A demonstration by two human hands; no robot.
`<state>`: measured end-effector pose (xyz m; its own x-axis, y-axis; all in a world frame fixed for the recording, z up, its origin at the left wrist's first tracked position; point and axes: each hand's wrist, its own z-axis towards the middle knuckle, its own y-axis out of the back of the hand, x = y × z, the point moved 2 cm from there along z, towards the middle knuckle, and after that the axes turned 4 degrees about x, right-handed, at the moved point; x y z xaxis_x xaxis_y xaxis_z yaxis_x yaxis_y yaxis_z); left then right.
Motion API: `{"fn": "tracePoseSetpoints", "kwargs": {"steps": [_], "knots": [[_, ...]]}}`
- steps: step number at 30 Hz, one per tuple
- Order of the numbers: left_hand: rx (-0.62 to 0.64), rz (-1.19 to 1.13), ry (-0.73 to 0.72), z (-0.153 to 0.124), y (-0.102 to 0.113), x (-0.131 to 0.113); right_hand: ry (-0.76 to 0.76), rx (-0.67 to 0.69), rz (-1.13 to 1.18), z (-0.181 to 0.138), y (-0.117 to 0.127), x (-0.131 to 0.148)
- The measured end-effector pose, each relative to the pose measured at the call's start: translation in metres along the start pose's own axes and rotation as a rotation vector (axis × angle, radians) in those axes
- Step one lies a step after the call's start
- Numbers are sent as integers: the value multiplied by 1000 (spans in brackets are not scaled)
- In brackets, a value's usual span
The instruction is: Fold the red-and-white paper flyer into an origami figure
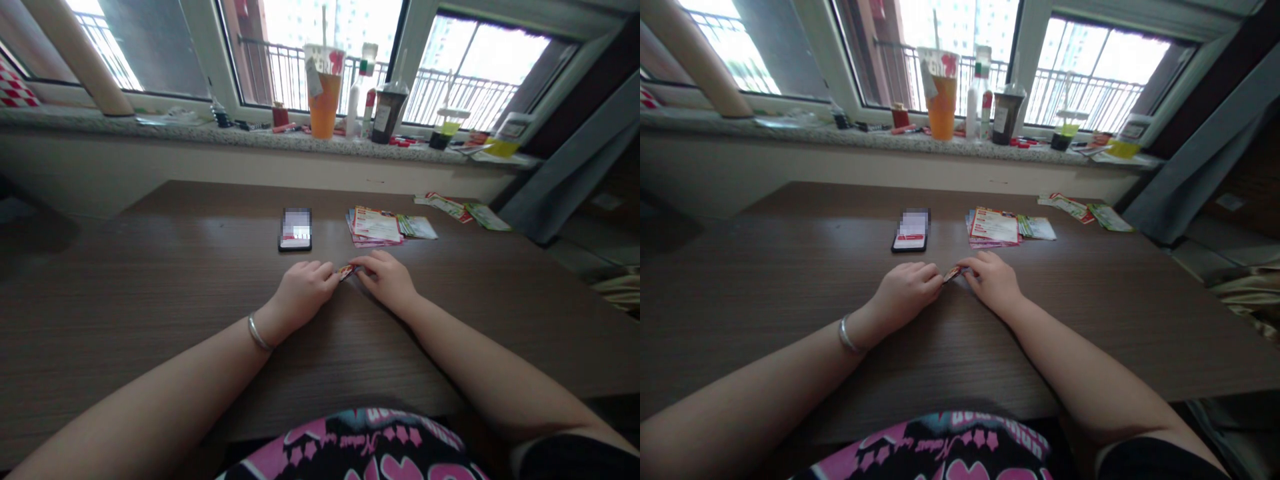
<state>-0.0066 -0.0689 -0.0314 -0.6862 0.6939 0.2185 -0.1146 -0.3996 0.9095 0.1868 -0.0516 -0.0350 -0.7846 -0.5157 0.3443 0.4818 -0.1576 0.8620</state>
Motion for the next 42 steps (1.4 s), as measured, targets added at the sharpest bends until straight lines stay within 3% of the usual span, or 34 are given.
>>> {"fn": "tracePoseSetpoints", "kwargs": {"steps": [5, 9, 12, 20, 24, 32, 42], "knots": [[-5, -172, -24, 0, -6, 3, 11, 63, 1, 2, -7, -6], [83, -387, -11, 2, -14, 9, 25, 149, 14, 6, -13, -16], [128, -490, 45, 2, -19, 13, 63, 120, -35, 5, -11, -15], [106, -583, 95, 1, -22, 14, 190, 79, -35, -2, -7, 3], [14, -692, 131, 0, -16, 15, 204, 3, 105, -3, -7, 4], [-309, -845, 145, 1, 1, 11, 132, -162, 429, -3, -1, 7], [-330, -1171, 213, -2, -4, 7, 41, -207, 531, -5, -5, 11]]}}
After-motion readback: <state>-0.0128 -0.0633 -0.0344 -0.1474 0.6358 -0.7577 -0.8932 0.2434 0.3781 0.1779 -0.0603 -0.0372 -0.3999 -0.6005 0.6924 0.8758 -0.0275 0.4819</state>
